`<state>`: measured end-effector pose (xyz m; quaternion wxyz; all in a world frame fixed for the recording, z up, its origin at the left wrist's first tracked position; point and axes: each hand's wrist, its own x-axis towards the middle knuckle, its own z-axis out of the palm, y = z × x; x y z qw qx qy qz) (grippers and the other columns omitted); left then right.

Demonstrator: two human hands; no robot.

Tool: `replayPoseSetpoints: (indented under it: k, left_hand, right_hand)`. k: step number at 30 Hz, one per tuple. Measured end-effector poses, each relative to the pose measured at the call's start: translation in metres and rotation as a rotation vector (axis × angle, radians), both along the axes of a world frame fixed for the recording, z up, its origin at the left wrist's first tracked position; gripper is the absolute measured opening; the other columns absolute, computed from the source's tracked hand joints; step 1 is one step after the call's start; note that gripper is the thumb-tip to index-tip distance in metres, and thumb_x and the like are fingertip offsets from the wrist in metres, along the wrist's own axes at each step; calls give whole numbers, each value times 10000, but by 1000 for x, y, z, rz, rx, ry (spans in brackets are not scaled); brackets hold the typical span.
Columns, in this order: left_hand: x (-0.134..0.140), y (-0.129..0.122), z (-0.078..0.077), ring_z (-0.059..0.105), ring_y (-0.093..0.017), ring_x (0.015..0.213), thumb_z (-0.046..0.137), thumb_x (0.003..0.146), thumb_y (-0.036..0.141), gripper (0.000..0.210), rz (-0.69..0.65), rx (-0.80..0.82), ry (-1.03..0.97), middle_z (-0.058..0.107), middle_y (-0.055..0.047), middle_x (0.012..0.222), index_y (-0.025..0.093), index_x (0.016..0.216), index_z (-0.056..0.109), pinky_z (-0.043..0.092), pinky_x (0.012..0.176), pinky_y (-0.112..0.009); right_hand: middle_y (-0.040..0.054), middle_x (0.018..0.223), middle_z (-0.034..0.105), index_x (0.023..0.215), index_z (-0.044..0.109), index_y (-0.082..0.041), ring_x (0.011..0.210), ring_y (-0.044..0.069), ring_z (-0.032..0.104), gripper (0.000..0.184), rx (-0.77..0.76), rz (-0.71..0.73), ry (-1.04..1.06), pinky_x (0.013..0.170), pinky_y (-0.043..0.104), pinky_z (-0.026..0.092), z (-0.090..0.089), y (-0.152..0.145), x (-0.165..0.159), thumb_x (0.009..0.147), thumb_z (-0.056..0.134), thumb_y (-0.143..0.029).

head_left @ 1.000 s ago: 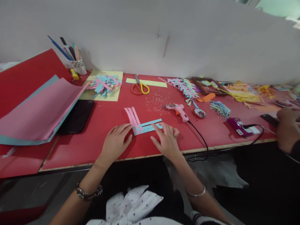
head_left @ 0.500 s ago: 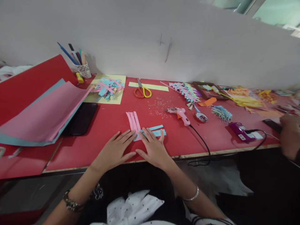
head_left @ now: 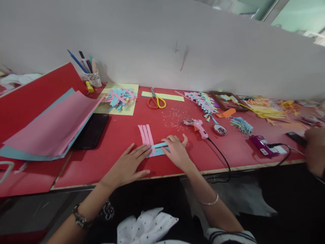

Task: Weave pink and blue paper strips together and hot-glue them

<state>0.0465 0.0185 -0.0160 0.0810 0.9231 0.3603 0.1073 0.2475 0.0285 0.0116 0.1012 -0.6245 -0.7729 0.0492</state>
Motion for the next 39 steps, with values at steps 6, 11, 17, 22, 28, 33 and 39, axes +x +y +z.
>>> replayPoseSetpoints:
  k: [6,11,17,22,28,33,39]
  left_hand:
    - [0,3,5,425,-204,1190,324,848,481,499,13,-24,-11,479,-78,1296,206,1249,435,231,1039,-421]
    - [11,9,12,526,-183,1055,378,854,349,316,90,-25,-112,592,-68,1138,208,1077,552,341,966,-379]
    - [40,27,19,607,-167,717,511,776,356,327,357,-79,-164,634,-53,894,169,1044,534,441,602,-257]
    - [48,35,21,584,-141,605,380,843,299,271,426,-144,-114,625,-28,766,182,763,611,376,517,-231]
    - [41,34,20,568,-150,562,305,849,295,394,471,-131,-154,605,-44,647,170,636,612,354,484,-234]
    - [40,35,15,574,-159,592,262,852,303,432,442,-198,-241,612,-59,643,159,651,616,400,536,-246]
    - [38,36,14,576,-155,637,263,840,333,412,429,-337,-316,631,-64,691,154,708,610,426,613,-252]
  right_hand:
    - [14,933,614,817,622,-234,923,180,537,158,-22,57,9,954,571,67,11,11,7,823,467,-203]
    - [14,900,629,801,651,-234,886,168,545,212,2,118,-69,959,502,114,28,15,12,833,451,-176]
    - [7,858,629,806,635,-229,869,151,551,228,76,231,-75,955,414,159,39,14,-1,856,413,-221]
    - [34,1018,620,1013,581,-241,987,177,536,238,72,177,25,984,429,149,30,13,12,846,428,-313]
    - [101,1249,500,1266,390,-214,1159,219,426,533,-104,180,146,1011,484,138,0,-3,17,789,482,-434]
    - [103,1187,529,1200,475,-199,1124,227,440,482,-78,217,125,1018,512,46,-9,-7,5,783,495,-439]
    - [85,1091,551,1104,549,-210,1032,221,474,379,-72,211,119,994,515,54,-10,-6,4,785,508,-411]
